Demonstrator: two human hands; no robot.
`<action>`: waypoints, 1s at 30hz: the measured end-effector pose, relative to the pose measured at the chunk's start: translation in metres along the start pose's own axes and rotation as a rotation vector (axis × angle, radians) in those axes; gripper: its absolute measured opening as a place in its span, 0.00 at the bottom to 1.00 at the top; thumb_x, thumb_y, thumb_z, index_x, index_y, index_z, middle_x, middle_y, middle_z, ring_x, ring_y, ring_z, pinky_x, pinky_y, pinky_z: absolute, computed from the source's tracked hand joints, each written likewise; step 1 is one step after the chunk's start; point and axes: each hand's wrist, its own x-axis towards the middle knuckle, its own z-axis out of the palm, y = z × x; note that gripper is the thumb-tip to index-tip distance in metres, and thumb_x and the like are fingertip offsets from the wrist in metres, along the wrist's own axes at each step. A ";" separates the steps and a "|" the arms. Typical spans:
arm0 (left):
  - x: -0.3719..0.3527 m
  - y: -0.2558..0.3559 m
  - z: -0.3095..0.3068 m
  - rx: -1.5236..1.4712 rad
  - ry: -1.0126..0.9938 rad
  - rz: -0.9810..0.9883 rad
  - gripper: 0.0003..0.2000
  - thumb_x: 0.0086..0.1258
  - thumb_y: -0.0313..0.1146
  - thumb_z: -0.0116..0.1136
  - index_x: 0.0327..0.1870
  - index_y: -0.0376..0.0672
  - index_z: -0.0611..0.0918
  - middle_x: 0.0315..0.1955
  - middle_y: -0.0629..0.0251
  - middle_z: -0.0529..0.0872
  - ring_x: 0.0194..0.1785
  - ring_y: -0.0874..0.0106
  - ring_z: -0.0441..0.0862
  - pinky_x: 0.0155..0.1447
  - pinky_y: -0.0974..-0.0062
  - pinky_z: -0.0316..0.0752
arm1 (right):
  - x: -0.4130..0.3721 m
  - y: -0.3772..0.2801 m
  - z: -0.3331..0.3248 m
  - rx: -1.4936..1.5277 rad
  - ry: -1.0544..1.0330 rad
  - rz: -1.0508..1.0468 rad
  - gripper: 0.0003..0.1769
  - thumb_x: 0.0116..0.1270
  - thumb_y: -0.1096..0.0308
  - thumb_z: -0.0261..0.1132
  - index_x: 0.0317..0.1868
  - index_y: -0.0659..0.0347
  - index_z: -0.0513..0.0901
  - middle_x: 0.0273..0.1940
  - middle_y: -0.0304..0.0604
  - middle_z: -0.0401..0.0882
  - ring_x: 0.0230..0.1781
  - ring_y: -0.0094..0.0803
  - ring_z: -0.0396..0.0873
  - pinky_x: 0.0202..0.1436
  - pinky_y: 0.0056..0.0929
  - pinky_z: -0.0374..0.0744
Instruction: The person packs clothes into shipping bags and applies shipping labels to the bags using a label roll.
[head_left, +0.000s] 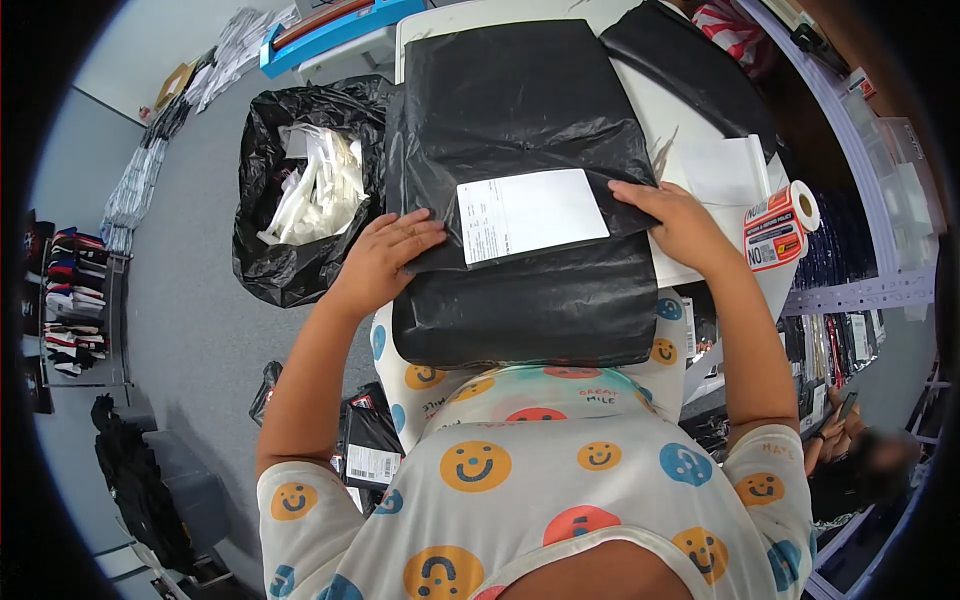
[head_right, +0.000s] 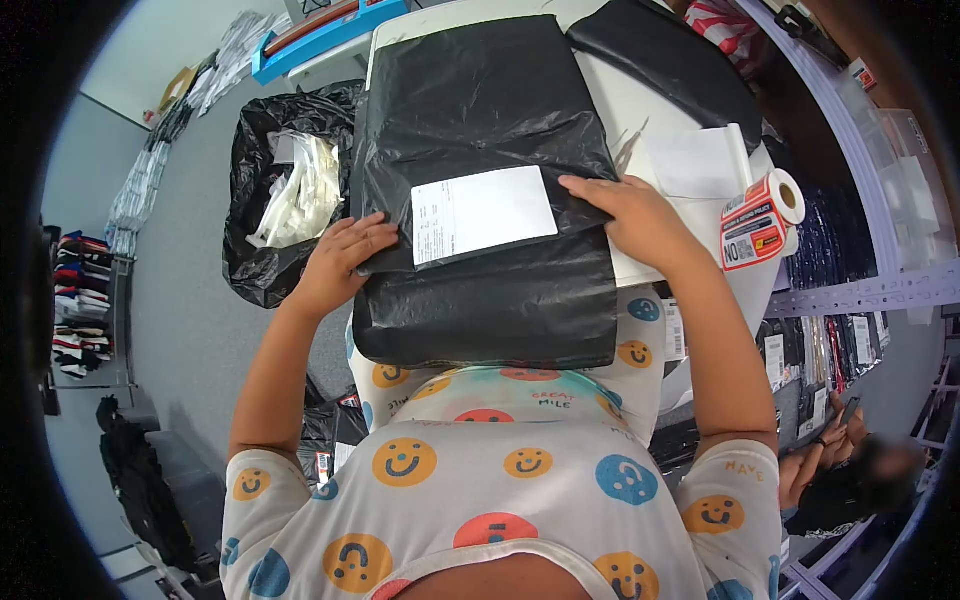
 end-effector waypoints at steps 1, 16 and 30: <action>-0.001 -0.006 0.003 -0.009 -0.038 0.020 0.13 0.56 0.21 0.54 0.42 0.42 0.80 0.38 0.62 0.83 0.45 0.64 0.77 0.49 0.71 0.71 | 0.000 0.000 -0.007 0.070 -0.022 0.027 0.33 0.49 0.85 0.52 0.58 0.51 0.71 0.50 0.46 0.76 0.52 0.36 0.73 0.59 0.31 0.66; 0.019 -0.020 0.043 -0.119 0.199 -0.861 0.17 0.67 0.43 0.48 0.31 0.33 0.75 0.25 0.44 0.77 0.34 0.47 0.74 0.38 0.59 0.68 | 0.034 0.039 0.017 0.412 0.364 0.453 0.13 0.61 0.60 0.60 0.39 0.62 0.76 0.29 0.44 0.79 0.33 0.31 0.76 0.40 0.26 0.71; 0.024 -0.026 0.043 -0.115 0.199 -0.813 0.17 0.60 0.40 0.57 0.22 0.37 0.68 0.13 0.54 0.71 0.21 0.54 0.72 0.27 0.63 0.64 | 0.046 -0.005 0.010 -0.266 0.604 0.112 0.16 0.55 0.64 0.61 0.46 0.52 0.77 0.46 0.44 0.76 0.49 0.40 0.73 0.50 0.34 0.71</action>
